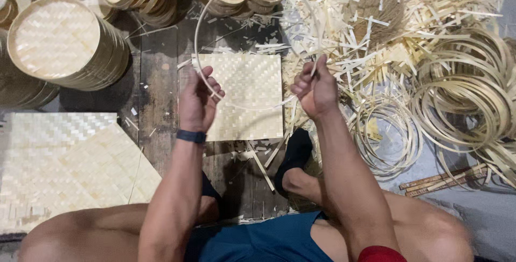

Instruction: The person places a circular bamboo frame onto a woven bamboo mat, fits them together using a wooden block and a circular base, and trims the excess material around the edges using shears.

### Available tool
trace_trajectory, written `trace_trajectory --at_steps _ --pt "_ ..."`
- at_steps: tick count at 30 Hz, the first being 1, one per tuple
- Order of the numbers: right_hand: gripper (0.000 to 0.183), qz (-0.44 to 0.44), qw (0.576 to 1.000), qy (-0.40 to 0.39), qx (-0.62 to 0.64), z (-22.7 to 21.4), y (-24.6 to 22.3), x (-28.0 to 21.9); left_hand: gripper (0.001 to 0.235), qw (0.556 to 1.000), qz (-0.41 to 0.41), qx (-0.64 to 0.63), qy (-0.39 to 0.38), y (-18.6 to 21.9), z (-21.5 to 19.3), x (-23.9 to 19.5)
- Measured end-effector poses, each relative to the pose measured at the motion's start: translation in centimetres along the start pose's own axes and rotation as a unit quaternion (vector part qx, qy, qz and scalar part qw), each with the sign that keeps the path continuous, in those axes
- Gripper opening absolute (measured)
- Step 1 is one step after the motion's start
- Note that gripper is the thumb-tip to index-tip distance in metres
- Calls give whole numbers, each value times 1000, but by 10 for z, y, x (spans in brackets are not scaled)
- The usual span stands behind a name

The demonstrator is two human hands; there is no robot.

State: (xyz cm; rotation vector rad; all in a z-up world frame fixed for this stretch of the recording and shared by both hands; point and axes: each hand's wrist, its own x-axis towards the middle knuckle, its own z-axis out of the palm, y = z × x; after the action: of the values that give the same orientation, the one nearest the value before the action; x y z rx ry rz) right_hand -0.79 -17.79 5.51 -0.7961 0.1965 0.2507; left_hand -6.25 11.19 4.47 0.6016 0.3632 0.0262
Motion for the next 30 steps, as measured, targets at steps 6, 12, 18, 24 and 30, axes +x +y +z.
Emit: trace_trajectory --at_steps 6,12,18,24,30 --pt "54 -13 991 8 -133 5 -15 -4 37 996 -2 -64 -65 -10 -43 24" --pt "44 -8 995 12 -103 -11 -9 3 35 996 -37 -66 -41 -15 -51 27" --pt "42 -56 993 57 -91 -35 4 19 34 997 -14 -70 -17 -11 -49 22" --pt "59 -117 885 148 -425 6 -5 8 36 996 48 -59 -52 3 -39 16" --pt "47 -29 973 8 -229 62 10 -20 12 841 153 461 -238 -52 -3 -4"
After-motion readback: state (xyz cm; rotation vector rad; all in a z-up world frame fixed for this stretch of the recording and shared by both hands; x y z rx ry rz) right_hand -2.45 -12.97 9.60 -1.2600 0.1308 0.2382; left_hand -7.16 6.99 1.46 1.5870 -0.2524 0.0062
